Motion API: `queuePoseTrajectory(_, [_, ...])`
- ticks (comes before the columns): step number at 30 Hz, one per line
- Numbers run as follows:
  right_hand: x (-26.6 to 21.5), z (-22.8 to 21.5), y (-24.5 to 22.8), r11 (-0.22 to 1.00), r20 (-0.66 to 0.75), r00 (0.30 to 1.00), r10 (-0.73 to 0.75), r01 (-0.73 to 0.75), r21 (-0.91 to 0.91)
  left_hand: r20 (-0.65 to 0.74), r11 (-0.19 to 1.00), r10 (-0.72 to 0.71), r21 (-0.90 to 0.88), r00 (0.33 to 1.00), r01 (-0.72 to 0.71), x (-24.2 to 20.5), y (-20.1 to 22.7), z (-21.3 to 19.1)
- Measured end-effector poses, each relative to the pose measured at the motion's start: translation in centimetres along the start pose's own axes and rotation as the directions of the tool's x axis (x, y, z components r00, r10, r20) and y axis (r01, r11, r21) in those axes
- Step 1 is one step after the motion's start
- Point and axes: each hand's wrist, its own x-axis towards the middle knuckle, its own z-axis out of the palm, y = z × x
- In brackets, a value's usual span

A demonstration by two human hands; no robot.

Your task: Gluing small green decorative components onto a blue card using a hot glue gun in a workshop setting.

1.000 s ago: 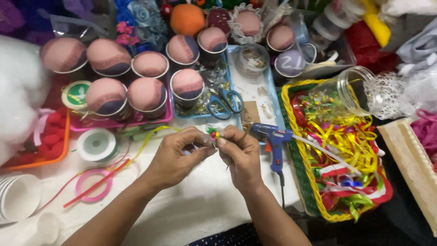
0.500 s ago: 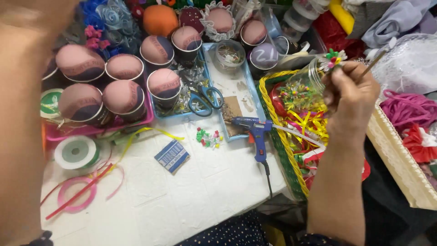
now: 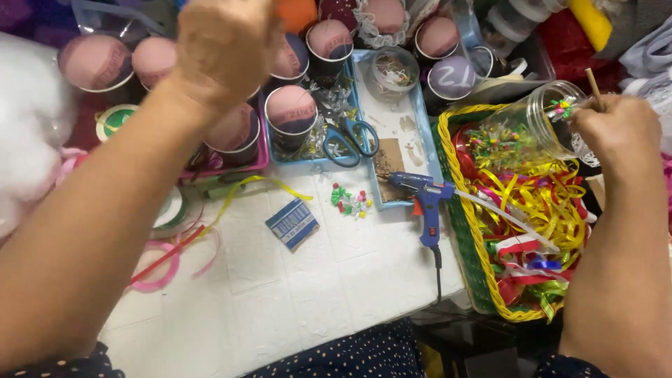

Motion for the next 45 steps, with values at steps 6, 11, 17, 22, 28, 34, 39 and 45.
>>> queuePoseTrajectory(6, [-2.4, -2.0, -4.3, 0.937, -0.029, 0.997, -0.077, 0.082, 0.340, 0.662, 0.833, 0.350, -0.544, 0.662, 0.103, -1.2, 12.7, -5.5])
queuePoseTrajectory(11, [-4.6, -2.7, -2.3, 0.825, -0.117, 0.950, -0.289, 0.309, 0.472, 0.718, 0.805, 0.440, -0.581, 0.539, 0.116, -7.3, 16.5, -2.4])
queuePoseTrajectory(17, [-12.0, -5.2, -4.0, 0.779, -0.088, 0.936, -0.340, 0.333, 0.531, 0.727, 0.830, 0.368, -0.538, 0.580, 0.148, -9.4, 17.6, -0.6])
queuePoseTrajectory(22, [-16.7, -6.4, -6.6, 0.756, -0.024, 0.927, -0.375, 0.321, 0.570, 0.771, 0.810, 0.327, -0.527, 0.546, 0.259, -7.9, 16.4, -1.8])
queuePoseTrajectory(28, [-22.1, -7.5, -12.2, 0.767, 0.092, 0.962, -0.259, 0.147, 0.625, 0.870, 0.809, 0.054, -0.325, 0.490, 0.489, -8.0, 13.1, -3.0])
queuePoseTrajectory(34, [-23.3, -4.3, -15.2, 0.718, 0.103, 0.923, -0.372, 0.215, 0.663, 0.854, 0.852, -0.010, -0.265, 0.520, 0.451, -10.4, 13.2, -3.5])
queuePoseTrajectory(39, [-23.7, -3.2, -16.8, 0.661, 0.101, 0.886, -0.452, 0.257, 0.705, 0.817, 0.915, 0.067, -0.279, 0.573, 0.291, -11.4, 14.8, -2.2])
queuePoseTrajectory(45, [-24.5, -2.5, -17.4, 0.643, 0.182, 0.894, -0.408, 0.140, 0.753, 0.732, 0.973, 0.079, -0.204, 0.677, 0.107, -12.0, 15.9, -1.3])
